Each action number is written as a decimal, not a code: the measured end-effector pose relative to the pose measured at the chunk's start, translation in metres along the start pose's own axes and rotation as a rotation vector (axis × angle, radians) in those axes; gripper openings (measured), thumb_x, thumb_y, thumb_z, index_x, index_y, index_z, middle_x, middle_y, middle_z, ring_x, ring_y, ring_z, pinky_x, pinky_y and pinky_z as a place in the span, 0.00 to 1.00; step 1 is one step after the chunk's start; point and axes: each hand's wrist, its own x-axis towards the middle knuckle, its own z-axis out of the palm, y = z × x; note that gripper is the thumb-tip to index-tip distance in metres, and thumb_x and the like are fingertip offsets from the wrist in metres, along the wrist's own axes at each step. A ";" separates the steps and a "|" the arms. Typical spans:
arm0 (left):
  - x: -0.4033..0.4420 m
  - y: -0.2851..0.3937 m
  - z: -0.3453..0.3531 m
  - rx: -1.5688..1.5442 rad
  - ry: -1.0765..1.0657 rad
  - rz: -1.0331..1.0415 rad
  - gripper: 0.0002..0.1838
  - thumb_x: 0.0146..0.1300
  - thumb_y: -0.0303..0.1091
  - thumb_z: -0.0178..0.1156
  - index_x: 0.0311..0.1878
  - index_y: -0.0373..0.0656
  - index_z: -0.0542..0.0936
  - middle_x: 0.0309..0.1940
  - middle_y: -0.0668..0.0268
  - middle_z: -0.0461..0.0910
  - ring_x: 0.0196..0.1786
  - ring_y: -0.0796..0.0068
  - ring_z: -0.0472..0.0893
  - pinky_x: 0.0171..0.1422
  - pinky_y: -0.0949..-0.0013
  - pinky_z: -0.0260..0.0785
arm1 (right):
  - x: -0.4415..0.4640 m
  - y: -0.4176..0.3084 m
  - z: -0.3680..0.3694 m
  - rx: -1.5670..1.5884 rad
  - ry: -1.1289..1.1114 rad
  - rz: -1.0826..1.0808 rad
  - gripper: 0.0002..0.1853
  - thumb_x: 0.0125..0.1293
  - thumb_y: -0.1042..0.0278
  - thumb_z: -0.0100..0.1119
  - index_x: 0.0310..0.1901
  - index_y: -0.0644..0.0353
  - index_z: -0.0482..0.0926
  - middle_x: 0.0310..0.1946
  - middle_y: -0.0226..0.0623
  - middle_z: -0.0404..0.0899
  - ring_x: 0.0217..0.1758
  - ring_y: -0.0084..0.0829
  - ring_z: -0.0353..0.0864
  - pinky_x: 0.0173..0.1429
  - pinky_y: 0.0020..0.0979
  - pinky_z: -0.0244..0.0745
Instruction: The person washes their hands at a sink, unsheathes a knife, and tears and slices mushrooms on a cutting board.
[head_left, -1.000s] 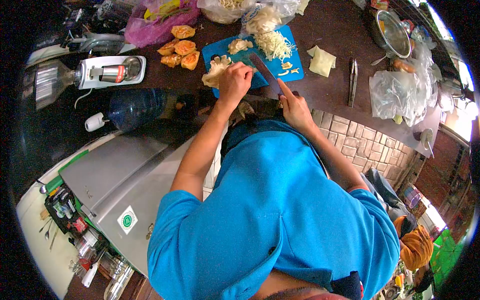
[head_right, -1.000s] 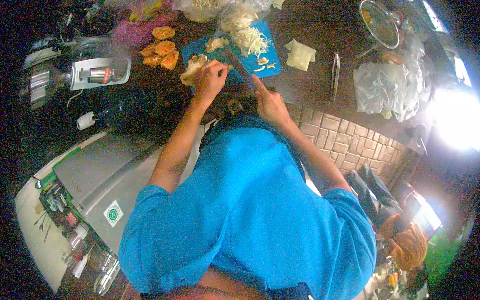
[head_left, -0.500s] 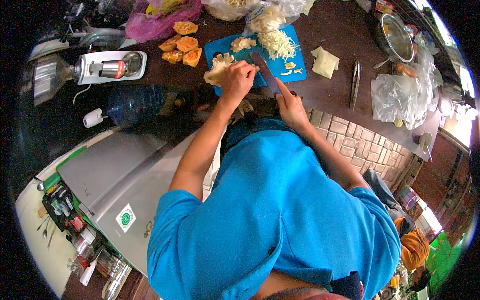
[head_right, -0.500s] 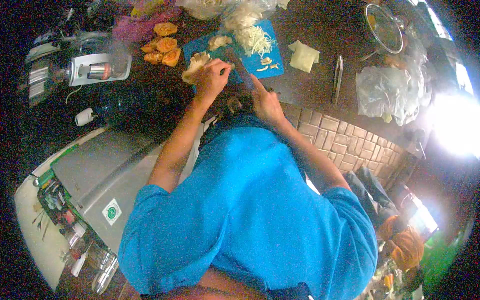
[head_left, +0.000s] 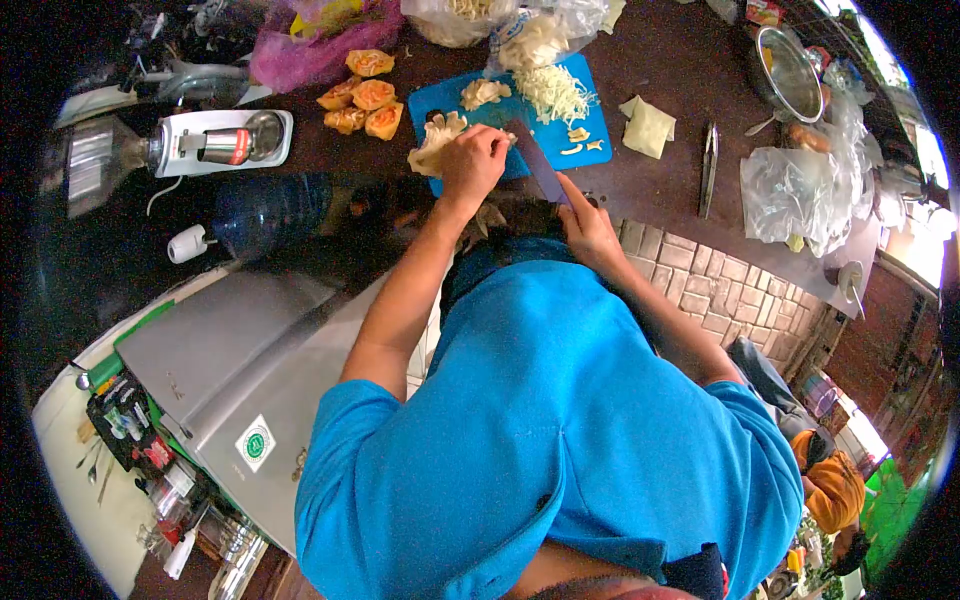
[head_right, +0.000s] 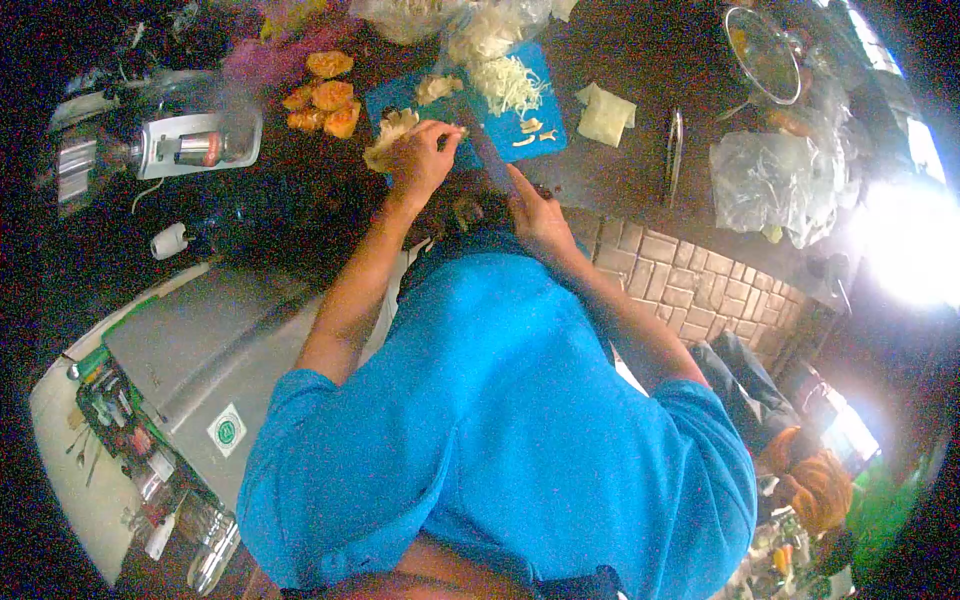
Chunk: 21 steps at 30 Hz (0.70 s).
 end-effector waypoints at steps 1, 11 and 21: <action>0.001 0.000 0.000 -0.001 0.000 0.004 0.05 0.60 0.32 0.66 0.34 0.42 0.85 0.33 0.60 0.84 0.37 0.55 0.84 0.41 0.57 0.76 | -0.003 0.001 -0.003 0.000 0.004 0.000 0.27 0.72 0.69 0.49 0.72 0.53 0.65 0.29 0.61 0.78 0.31 0.55 0.82 0.39 0.45 0.73; 0.008 0.000 -0.007 -0.033 -0.033 0.028 0.05 0.61 0.31 0.61 0.35 0.42 0.84 0.35 0.57 0.84 0.39 0.52 0.84 0.45 0.56 0.77 | -0.009 -0.002 -0.022 -0.026 -0.039 -0.013 0.26 0.72 0.69 0.49 0.71 0.53 0.66 0.34 0.65 0.79 0.39 0.63 0.81 0.42 0.52 0.72; 0.003 0.012 -0.011 0.137 -0.122 0.078 0.11 0.55 0.40 0.70 0.37 0.46 0.85 0.34 0.62 0.82 0.36 0.56 0.84 0.38 0.57 0.77 | 0.005 -0.013 -0.031 -0.053 -0.124 0.053 0.27 0.71 0.71 0.49 0.71 0.56 0.65 0.46 0.65 0.79 0.48 0.63 0.80 0.51 0.50 0.74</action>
